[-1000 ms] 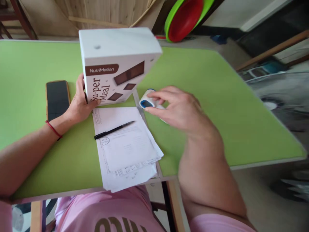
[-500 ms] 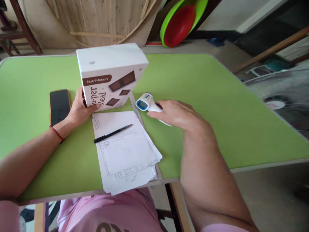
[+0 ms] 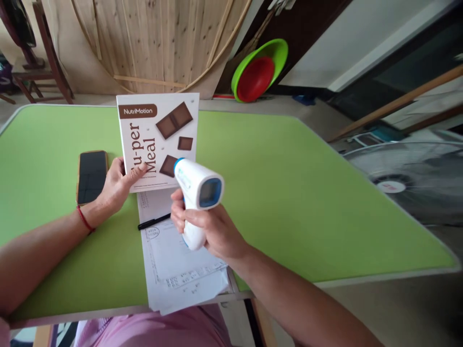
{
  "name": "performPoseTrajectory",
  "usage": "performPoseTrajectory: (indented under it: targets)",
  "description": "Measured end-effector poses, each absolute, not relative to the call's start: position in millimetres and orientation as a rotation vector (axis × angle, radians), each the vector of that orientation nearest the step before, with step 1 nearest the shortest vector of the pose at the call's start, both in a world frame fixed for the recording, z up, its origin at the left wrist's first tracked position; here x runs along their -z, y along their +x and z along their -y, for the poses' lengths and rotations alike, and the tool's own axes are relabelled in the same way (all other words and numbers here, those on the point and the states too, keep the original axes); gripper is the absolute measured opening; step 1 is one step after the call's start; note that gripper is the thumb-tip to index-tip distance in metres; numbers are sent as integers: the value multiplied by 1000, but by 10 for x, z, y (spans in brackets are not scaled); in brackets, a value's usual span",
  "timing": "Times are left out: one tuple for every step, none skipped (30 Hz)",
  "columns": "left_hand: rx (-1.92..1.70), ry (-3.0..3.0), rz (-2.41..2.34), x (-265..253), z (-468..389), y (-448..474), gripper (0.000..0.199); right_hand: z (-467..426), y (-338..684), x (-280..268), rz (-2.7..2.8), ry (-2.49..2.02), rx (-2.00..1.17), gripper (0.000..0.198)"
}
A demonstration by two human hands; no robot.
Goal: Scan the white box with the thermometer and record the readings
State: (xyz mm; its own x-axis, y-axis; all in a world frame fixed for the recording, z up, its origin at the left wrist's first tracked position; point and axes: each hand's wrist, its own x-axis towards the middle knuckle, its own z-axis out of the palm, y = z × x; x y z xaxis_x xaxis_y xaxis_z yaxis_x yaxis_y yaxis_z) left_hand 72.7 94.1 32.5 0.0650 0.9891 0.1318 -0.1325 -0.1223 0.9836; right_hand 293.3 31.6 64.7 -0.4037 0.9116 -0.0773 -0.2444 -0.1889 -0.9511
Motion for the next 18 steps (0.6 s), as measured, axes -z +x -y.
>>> performPoseTrajectory:
  targets:
    - [-1306,1237,-1014,-311,-931,738,59,-308,2916,-644,1177,-896,-1765,30]
    - [-1306,1236,-1030,-297,-926,745,59,-310,2904,-641,1149,-924,-1799,30]
    - [-1305,1237,-1039,-286,-927,747,59,-319,2896,-637,1120,-951,-1826,30]
    - [-1300,1241,-1037,-277,-931,747,59,-333,2890,-634,1096,-972,-1843,32]
    - [-1300,1247,-1032,-272,-937,745,59,-347,2886,-632,1081,-988,-1854,33]
    - [-1302,1255,-1028,-270,-943,743,59,-361,2883,-630,1075,-996,-1859,34]
    - [-1301,1265,-1024,-271,-947,742,58,-372,2879,-628,1073,-996,-1860,35]
    - [-1297,1278,-1024,-277,-948,742,58,-381,2875,-626,1071,-994,-1860,35]
    - [-1288,1293,-1026,-287,-946,745,57,-387,2870,-624,1067,-994,-1860,35]
    - [-1278,1308,-1029,-301,-941,749,56,-390,2864,-621,1060,-996,-1861,35]
    - [-1268,1324,-1032,-319,-934,755,56,-392,2858,-616,1053,-1000,-1864,35]
    - [-1255,1339,-1032,-338,-926,762,55,-393,2851,-609,1048,-1003,-1869,35]
    - [-1240,1354,-1030,-358,-919,768,55,-394,2845,-600,1046,-1004,-1873,34]
    - [-1225,1367,-1028,-376,-913,773,55,-396,2840,-590,1045,-1001,-1875,34]
    - [-1211,1376,-1027,-389,-911,777,55,-398,2836,-578,1045,-997,-1877,33]
    - [-1199,1381,-1027,-398,-912,779,56,-400,2832,-567,1045,-992,-1878,32]
    - [-1190,1380,-1029,-402,-916,779,56,-403,2830,-557,1046,-986,-1876,31]
    - [-1187,1372,-1035,-400,-922,777,57,-406,2828,-549,1049,-982,-1872,30]
